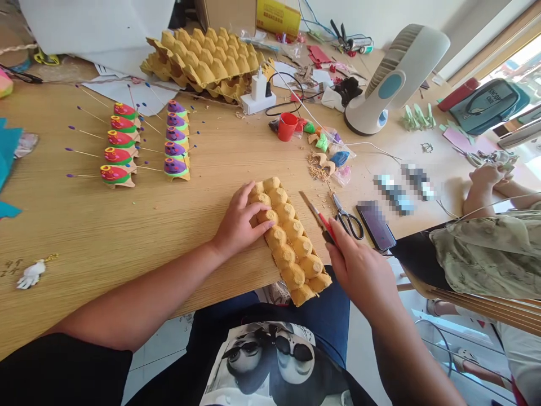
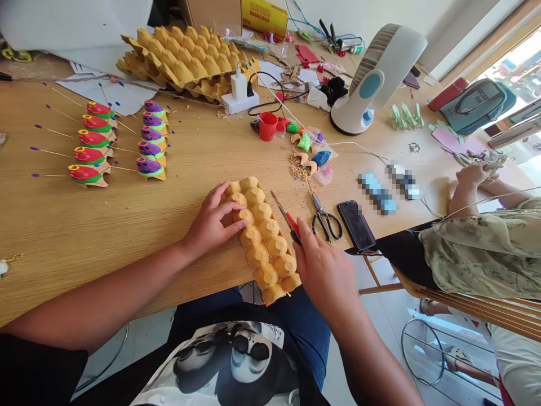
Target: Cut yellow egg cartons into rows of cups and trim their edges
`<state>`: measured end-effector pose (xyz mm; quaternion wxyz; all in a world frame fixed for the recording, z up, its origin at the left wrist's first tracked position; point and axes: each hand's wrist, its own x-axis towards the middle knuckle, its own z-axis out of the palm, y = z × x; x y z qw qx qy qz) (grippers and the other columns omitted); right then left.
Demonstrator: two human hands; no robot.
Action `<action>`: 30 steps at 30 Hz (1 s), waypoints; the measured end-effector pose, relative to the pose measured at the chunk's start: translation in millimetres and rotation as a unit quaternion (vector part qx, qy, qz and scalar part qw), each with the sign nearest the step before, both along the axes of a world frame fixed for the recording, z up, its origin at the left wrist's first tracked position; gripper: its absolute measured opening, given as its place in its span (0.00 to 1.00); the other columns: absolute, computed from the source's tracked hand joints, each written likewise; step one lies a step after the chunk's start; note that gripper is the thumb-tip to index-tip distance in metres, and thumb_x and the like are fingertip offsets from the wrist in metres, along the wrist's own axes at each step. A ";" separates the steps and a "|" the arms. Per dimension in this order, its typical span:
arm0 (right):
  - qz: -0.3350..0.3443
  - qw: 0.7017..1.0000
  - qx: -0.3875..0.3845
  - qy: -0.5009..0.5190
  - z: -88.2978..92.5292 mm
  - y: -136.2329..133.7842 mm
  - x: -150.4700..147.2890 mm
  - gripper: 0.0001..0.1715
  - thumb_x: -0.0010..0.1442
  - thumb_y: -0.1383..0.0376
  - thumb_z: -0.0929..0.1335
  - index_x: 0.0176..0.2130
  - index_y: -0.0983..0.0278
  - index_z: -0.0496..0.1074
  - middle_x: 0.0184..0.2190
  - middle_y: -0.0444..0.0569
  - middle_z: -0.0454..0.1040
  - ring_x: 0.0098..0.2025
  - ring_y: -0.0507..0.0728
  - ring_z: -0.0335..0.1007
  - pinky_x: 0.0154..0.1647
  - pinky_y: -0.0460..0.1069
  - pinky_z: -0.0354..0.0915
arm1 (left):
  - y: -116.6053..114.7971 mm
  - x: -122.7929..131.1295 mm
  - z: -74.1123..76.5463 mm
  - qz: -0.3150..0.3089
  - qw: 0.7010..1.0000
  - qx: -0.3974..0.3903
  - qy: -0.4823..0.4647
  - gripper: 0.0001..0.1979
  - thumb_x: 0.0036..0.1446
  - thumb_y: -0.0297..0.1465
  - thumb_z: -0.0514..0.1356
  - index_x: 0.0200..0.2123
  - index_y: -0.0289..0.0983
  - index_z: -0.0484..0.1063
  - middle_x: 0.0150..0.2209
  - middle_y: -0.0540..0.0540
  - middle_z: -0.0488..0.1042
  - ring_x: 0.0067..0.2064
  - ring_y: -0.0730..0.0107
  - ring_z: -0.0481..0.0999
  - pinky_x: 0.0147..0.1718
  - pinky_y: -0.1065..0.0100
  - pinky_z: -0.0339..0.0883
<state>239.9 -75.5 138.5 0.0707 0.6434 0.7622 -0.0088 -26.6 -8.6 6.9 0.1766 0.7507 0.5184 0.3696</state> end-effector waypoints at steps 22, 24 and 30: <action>0.009 0.998 0.055 0.001 -89.8 120.5 -25.8 0.29 0.74 0.59 0.59 0.70 0.57 0.61 0.54 0.58 0.74 0.55 0.66 0.70 0.51 0.56 0.66 | -1.2 1.7 -3.7 0.014 0.998 0.058 0.030 0.16 0.64 0.37 0.64 0.54 0.42 0.76 0.72 0.39 0.56 0.76 0.38 0.49 0.71 0.36 0.50; 0.003 0.999 0.042 0.007 -91.0 121.1 -26.8 0.30 0.74 0.57 0.59 0.71 0.57 0.60 0.56 0.59 0.73 0.56 0.66 0.70 0.51 0.56 0.67 | -1.3 1.7 -3.8 0.015 0.998 0.058 0.032 0.16 0.64 0.37 0.64 0.53 0.43 0.77 0.72 0.40 0.55 0.76 0.38 0.49 0.71 0.36 0.50; 0.021 0.995 0.054 0.084 -69.9 102.2 -18.5 0.31 0.74 0.54 0.61 0.71 0.59 0.62 0.57 0.59 0.72 0.58 0.67 0.68 0.57 0.58 0.66 | -1.2 1.5 -3.2 0.017 0.998 0.057 0.034 0.13 0.64 0.38 0.64 0.50 0.42 0.78 0.72 0.40 0.56 0.76 0.38 0.49 0.71 0.36 0.50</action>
